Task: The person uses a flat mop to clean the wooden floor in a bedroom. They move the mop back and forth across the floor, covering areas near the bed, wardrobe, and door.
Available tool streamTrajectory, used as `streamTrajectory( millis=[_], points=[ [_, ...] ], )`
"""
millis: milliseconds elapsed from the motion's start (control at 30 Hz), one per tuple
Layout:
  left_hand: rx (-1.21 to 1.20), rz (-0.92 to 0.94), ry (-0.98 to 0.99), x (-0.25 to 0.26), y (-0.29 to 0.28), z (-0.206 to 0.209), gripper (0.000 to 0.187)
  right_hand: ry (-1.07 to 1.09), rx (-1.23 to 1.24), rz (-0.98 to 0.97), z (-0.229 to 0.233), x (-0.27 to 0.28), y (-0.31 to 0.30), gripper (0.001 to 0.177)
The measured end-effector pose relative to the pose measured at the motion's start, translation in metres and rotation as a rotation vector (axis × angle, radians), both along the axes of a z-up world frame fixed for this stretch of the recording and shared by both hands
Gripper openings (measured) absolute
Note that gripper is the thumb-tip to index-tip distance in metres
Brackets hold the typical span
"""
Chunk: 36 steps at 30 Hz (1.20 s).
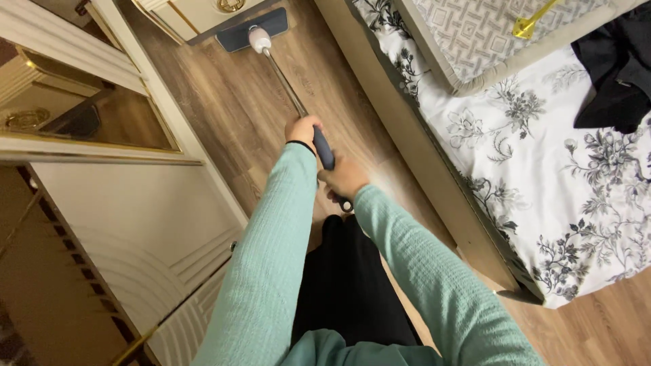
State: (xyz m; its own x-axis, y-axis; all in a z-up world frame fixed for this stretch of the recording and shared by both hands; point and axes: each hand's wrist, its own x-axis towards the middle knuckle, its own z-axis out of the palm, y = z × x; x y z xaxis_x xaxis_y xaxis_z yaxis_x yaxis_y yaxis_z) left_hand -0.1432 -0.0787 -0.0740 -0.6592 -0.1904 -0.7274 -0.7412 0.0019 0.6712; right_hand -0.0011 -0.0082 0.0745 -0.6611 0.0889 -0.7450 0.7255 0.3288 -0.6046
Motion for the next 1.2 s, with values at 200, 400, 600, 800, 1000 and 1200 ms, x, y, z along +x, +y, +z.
streamTrajectory(
  millis=[200,400,600,800,1000,1200],
  points=[
    [-0.088,-0.142,-0.059,0.095,-0.004,-0.003,0.045,-0.033,-0.047,-0.067,0.004,0.094,-0.005,0.045],
    [0.088,-0.142,-0.088,0.209,0.029,-0.042,0.034,-0.04,0.103,0.076,0.001,0.2,0.038,0.053],
    [0.114,-0.11,-0.171,0.369,0.076,-0.005,0.04,-0.13,0.113,0.014,0.061,0.338,0.085,0.048],
    [0.06,-0.127,-0.226,0.472,0.115,0.13,0.057,-0.258,-0.018,-0.06,0.132,0.415,0.129,0.025],
    [0.078,-0.104,-0.211,0.507,0.127,0.129,0.056,-0.281,-0.064,-0.251,0.161,0.435,0.134,0.013],
    [0.131,-0.026,-0.159,0.447,0.104,0.082,0.054,-0.175,-0.048,-0.025,0.167,0.376,0.115,0.029]
  ],
)
